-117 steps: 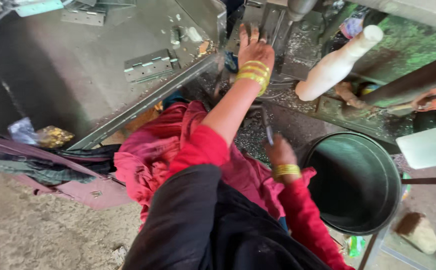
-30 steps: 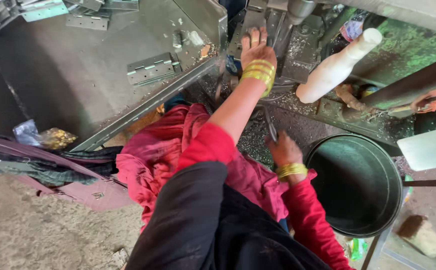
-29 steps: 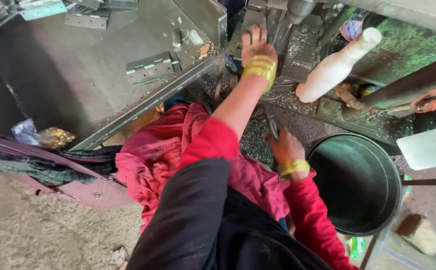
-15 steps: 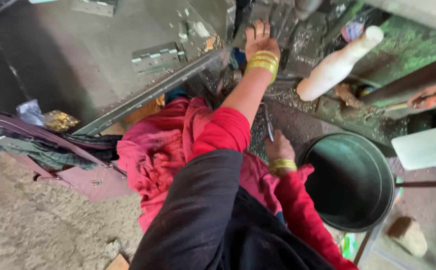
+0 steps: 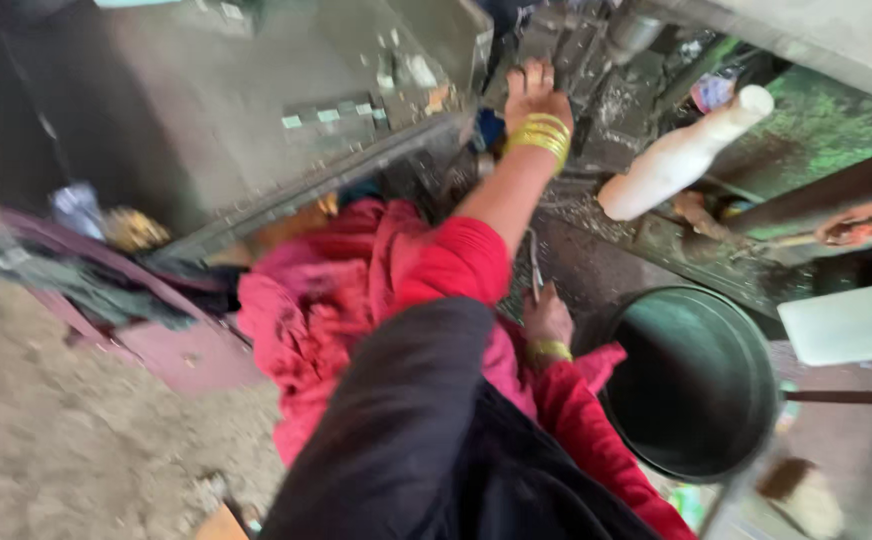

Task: The person repeatedly places metal hinge pieces under a drill press, operates the lever to drill holes, and then removes the finished pieces. The person handles the metal pieces one at a time and places them on a nearby tray after drilling.

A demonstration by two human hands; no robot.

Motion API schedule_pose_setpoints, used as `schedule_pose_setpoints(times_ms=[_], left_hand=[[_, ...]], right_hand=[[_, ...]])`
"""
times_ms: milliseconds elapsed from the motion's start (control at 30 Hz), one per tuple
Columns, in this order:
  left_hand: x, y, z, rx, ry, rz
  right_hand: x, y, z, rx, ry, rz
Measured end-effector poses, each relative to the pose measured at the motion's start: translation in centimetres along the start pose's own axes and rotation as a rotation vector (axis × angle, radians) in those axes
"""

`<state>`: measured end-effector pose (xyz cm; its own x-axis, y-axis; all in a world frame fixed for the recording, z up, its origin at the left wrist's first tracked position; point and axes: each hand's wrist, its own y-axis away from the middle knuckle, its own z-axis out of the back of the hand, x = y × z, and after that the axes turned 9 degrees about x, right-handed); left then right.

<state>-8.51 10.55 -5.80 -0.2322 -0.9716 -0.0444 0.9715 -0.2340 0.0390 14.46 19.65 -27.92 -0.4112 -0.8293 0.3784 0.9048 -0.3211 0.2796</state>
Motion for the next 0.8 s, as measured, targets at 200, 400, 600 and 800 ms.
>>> schedule_pose_setpoints(times_ms=[200,400,600,800], left_hand=[[8.8,3.8,-3.0,-0.339,0.284,-0.111],[25.8,6.8,-4.1,-0.050,0.012,0.269],[31.3,8.4,-3.4,0.036,0.163,0.261],[31.1,7.9,-2.4,0.062,0.356,0.271]], right_hand=[[-0.4,0.9,3.9,-0.116,-0.112,0.141],[3.5,0.8,13.4,-0.829,0.005,0.621],[8.6,3.0,19.4,-0.571,-0.199,0.573],[9.9,3.9,20.1,-0.533,-0.121,0.486]])
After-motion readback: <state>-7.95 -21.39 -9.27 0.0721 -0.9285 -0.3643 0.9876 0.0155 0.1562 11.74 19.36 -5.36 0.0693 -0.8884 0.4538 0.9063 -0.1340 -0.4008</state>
